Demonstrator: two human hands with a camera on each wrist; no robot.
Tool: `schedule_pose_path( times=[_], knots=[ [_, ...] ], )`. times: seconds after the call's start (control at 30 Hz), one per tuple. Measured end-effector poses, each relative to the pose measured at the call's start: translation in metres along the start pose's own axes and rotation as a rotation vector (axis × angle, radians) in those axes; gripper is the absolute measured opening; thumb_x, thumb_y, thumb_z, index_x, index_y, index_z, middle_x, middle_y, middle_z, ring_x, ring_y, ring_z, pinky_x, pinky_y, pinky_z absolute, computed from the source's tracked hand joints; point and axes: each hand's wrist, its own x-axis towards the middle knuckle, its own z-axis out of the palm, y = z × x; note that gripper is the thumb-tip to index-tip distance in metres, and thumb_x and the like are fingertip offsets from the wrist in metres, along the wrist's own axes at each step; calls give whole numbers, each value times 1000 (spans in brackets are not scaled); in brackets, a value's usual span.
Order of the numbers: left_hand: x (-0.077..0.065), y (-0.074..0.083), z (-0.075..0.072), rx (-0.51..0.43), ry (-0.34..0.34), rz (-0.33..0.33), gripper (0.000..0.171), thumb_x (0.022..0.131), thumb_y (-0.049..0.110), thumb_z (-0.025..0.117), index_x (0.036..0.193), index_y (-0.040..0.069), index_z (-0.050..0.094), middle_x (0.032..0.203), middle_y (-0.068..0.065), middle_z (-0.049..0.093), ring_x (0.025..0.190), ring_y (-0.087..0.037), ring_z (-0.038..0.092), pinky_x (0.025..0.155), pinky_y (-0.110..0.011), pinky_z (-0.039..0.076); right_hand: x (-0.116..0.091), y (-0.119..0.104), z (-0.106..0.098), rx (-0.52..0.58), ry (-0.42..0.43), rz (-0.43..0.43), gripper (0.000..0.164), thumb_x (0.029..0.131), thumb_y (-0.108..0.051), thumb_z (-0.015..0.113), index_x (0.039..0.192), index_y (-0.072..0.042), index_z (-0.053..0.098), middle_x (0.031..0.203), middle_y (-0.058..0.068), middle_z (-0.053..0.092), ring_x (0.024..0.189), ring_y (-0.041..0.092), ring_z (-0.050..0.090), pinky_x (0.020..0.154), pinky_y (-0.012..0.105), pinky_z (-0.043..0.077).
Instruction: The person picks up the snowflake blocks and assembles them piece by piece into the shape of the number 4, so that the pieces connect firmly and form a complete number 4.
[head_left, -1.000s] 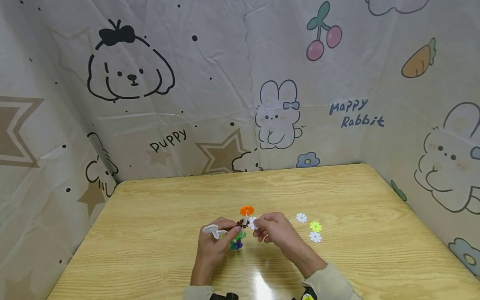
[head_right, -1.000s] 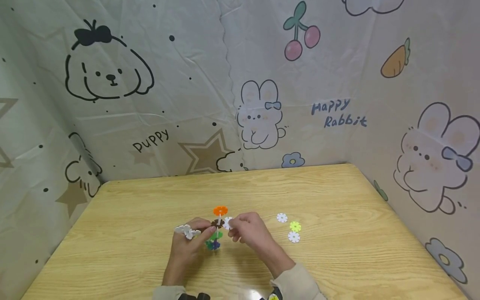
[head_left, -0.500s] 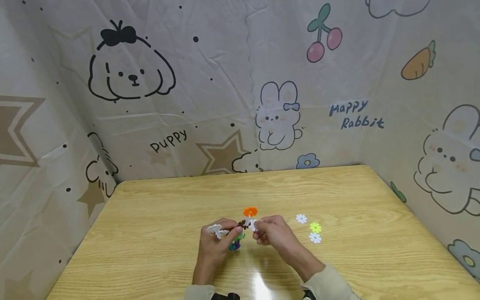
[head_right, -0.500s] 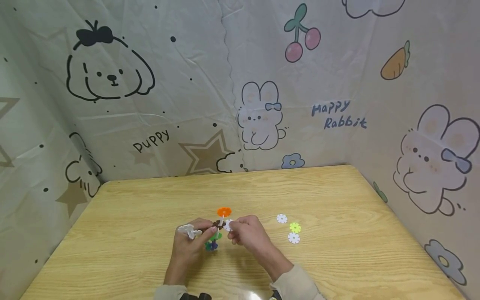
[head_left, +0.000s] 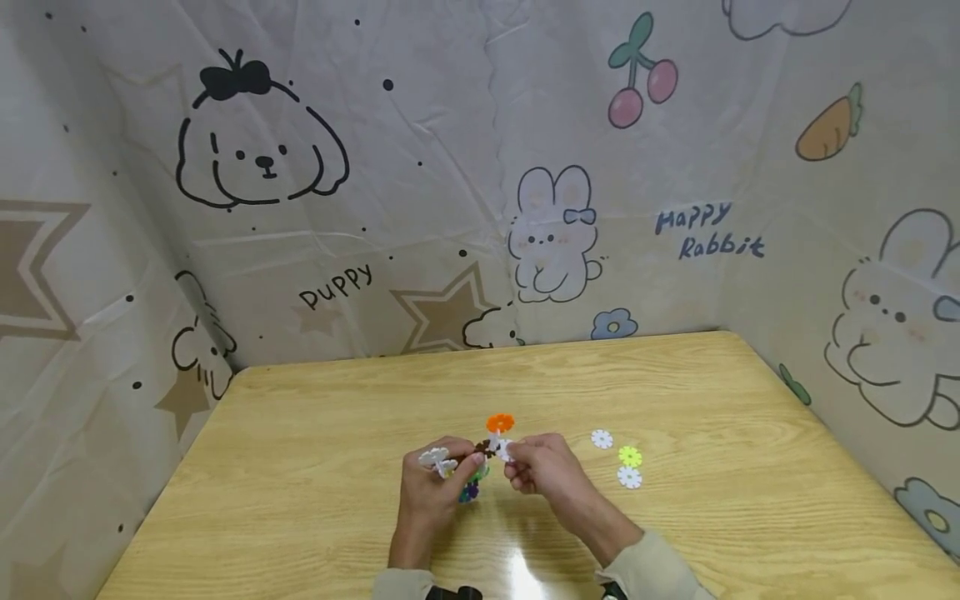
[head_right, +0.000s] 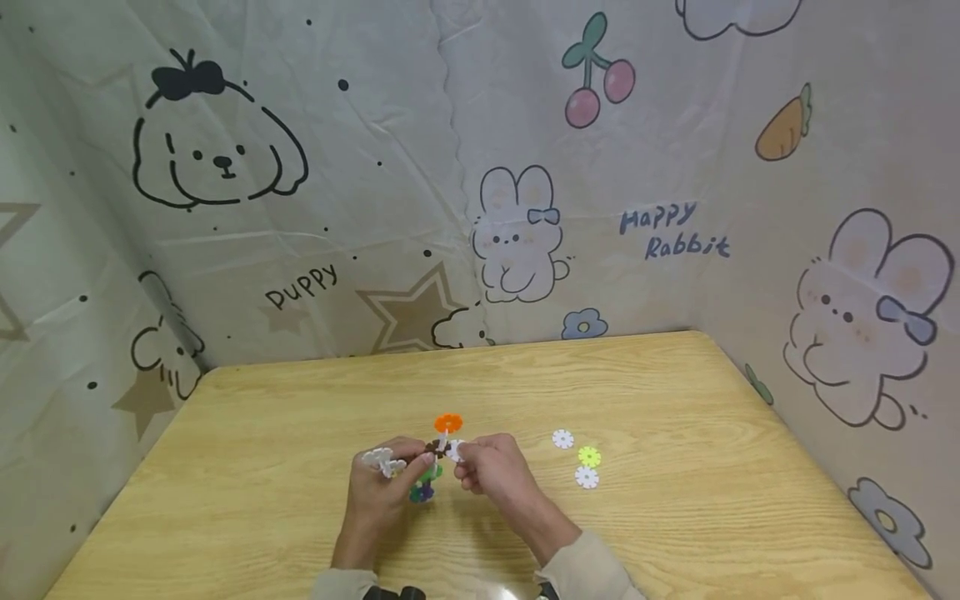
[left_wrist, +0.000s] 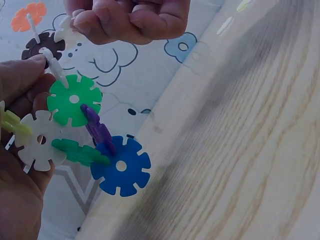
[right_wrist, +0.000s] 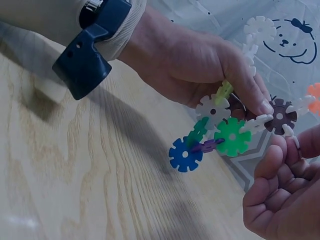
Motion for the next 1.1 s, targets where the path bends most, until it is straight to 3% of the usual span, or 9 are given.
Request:
schedule_pose_path(
  times=[0.2,0.47,0.63,0.87,1.1],
  knots=[
    [-1,-2,1,12,10,-14,16,73,-20,75,79,-6,71,78,-18,71,70,-21,68,69,-22,53,0,1,1,7,-5,12,23,98,-8,52,78,-3,62,71,5,61,61,10,54,59,22,48],
    [7,28,2,8,8,-69,15,74,-22,72,78,-8,70,77,-21,70,70,-22,68,69,-22,53,0,4,1,37,-23,24,24,100,-12,51,82,-3,63,72,4,60,62,10,54,63,25,49],
    [9,32,2,31,-6,-83,14,74,-23,73,78,-9,70,79,-18,71,70,-21,68,68,-24,54,0,2,2,67,-25,20,23,100,-11,51,81,-1,62,72,4,61,63,11,55,64,25,50],
    [14,34,0,17,-50,-159,18,78,-16,74,78,2,73,78,-16,71,71,-20,67,69,-26,54,-2,0,-4,36,-37,13,23,98,-13,55,79,-4,64,74,5,62,64,11,56,67,27,51],
    [4,2,-6,14,-50,-215,12,80,-11,77,80,0,73,81,-3,72,73,-18,66,69,-27,53,-3,-1,-17,-24,-1,15,25,98,-22,64,93,2,69,79,6,65,68,15,60,66,30,52]
  ],
)
